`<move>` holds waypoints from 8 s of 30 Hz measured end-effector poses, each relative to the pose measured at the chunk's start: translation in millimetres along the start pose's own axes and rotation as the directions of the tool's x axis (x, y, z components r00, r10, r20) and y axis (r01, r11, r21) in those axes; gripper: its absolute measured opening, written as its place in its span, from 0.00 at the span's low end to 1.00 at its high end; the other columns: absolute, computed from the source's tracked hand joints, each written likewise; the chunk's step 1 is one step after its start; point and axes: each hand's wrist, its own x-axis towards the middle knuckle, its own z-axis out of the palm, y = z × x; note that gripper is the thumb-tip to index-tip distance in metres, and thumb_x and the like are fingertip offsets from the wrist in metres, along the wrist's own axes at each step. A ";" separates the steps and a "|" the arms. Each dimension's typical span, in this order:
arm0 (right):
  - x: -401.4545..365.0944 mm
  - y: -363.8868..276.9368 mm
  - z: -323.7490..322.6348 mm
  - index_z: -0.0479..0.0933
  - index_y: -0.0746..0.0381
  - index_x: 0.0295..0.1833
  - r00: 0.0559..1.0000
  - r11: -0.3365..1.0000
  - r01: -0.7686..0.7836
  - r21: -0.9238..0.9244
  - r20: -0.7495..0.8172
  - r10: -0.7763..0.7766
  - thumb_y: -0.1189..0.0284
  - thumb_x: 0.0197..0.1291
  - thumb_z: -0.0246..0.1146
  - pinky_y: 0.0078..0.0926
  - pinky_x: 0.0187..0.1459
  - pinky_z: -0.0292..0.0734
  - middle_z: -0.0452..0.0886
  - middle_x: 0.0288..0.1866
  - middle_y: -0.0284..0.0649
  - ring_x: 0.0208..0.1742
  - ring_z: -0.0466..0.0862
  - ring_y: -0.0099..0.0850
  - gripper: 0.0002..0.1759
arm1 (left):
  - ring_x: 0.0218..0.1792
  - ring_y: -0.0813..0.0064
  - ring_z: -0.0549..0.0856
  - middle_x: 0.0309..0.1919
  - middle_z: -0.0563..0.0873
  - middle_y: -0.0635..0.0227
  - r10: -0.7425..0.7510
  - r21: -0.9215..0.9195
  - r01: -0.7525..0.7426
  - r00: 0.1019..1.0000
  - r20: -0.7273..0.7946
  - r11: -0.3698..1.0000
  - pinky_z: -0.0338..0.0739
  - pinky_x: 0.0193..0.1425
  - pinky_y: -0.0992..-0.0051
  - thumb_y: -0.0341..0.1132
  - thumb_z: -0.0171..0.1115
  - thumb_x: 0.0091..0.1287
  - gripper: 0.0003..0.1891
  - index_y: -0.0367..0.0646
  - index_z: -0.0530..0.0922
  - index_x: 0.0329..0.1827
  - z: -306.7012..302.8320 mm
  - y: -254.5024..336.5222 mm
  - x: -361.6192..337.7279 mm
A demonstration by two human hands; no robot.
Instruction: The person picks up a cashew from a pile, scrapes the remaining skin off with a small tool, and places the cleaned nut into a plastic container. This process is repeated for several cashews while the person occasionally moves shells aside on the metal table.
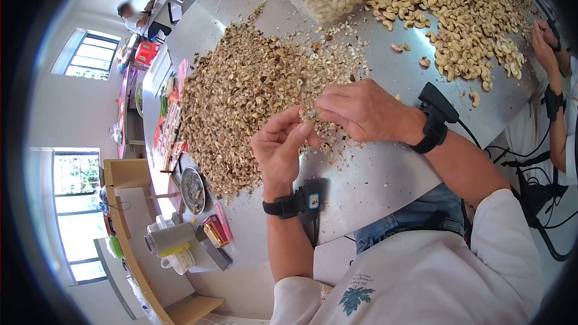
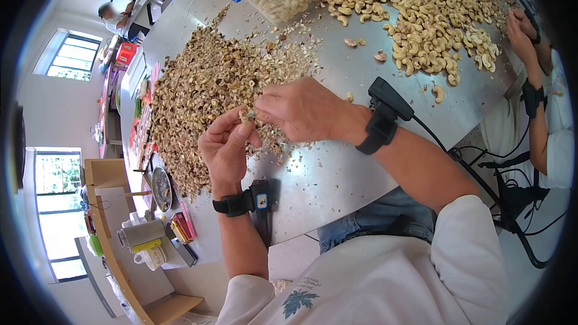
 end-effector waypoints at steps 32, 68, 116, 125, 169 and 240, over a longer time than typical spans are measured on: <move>2.7 5.9 -14.5 0.75 0.66 0.33 0.913 0.885 -0.325 0.332 0.354 0.202 0.71 0.63 0.57 0.33 0.29 0.69 0.75 0.24 0.46 0.25 0.74 0.41 0.10 | 0.25 0.76 0.84 0.27 0.85 0.61 -0.042 -0.043 0.042 0.999 -0.005 0.998 0.79 0.31 0.81 0.18 0.65 0.57 0.16 0.27 0.78 0.49 4.0 -4.6 -0.1; -5.8 -4.2 13.8 0.72 0.61 0.36 0.998 0.973 -0.062 -0.221 -0.037 0.056 0.74 0.55 0.61 0.35 0.25 0.72 0.72 0.25 0.39 0.26 0.78 0.40 0.05 | 0.23 0.71 0.83 0.29 0.85 0.58 -0.248 -0.427 0.210 0.968 -0.034 0.879 0.79 0.28 0.78 0.18 0.61 0.59 0.11 0.29 0.79 0.45 4.7 -6.0 5.0; -0.8 3.0 4.4 0.74 0.66 0.33 0.970 0.960 -0.242 0.143 0.049 0.237 0.70 0.62 0.58 0.38 0.29 0.69 0.74 0.26 0.48 0.28 0.76 0.46 0.10 | 0.31 0.70 0.84 0.36 0.84 0.60 -0.108 -0.308 0.044 0.975 -0.192 0.950 0.81 0.37 0.75 0.17 0.60 0.60 0.16 0.32 0.72 0.50 17.2 -8.6 1.6; -1.8 1.2 5.4 0.74 0.66 0.34 0.964 0.952 -0.263 0.155 0.066 0.256 0.70 0.63 0.57 0.37 0.29 0.69 0.74 0.25 0.47 0.28 0.76 0.46 0.10 | 0.32 0.69 0.84 0.37 0.84 0.59 -0.093 -0.349 0.033 0.983 -0.157 0.936 0.80 0.38 0.76 0.17 0.59 0.60 0.16 0.33 0.71 0.51 15.8 -10.0 1.9; -3.3 6.9 3.8 0.76 0.66 0.35 0.956 0.948 -0.285 0.142 0.116 0.270 0.69 0.63 0.57 0.38 0.30 0.70 0.75 0.26 0.49 0.28 0.76 0.49 0.11 | 0.27 0.72 0.83 0.34 0.84 0.58 -0.117 -0.274 0.056 0.970 -0.212 0.960 0.79 0.33 0.77 0.15 0.60 0.56 0.17 0.32 0.70 0.49 17.0 -6.3 3.6; 3.8 -0.7 -10.3 0.77 0.69 0.40 0.777 0.238 -0.546 0.803 0.380 0.502 0.77 0.60 0.61 0.12 0.21 0.63 0.76 0.25 0.30 0.20 0.70 0.14 0.06 | 0.31 0.76 0.85 0.34 0.85 0.60 0.007 0.023 -0.005 0.995 -0.095 1.000 0.81 0.36 0.80 0.20 0.62 0.61 0.08 0.32 0.76 0.43 31.0 -6.3 -4.1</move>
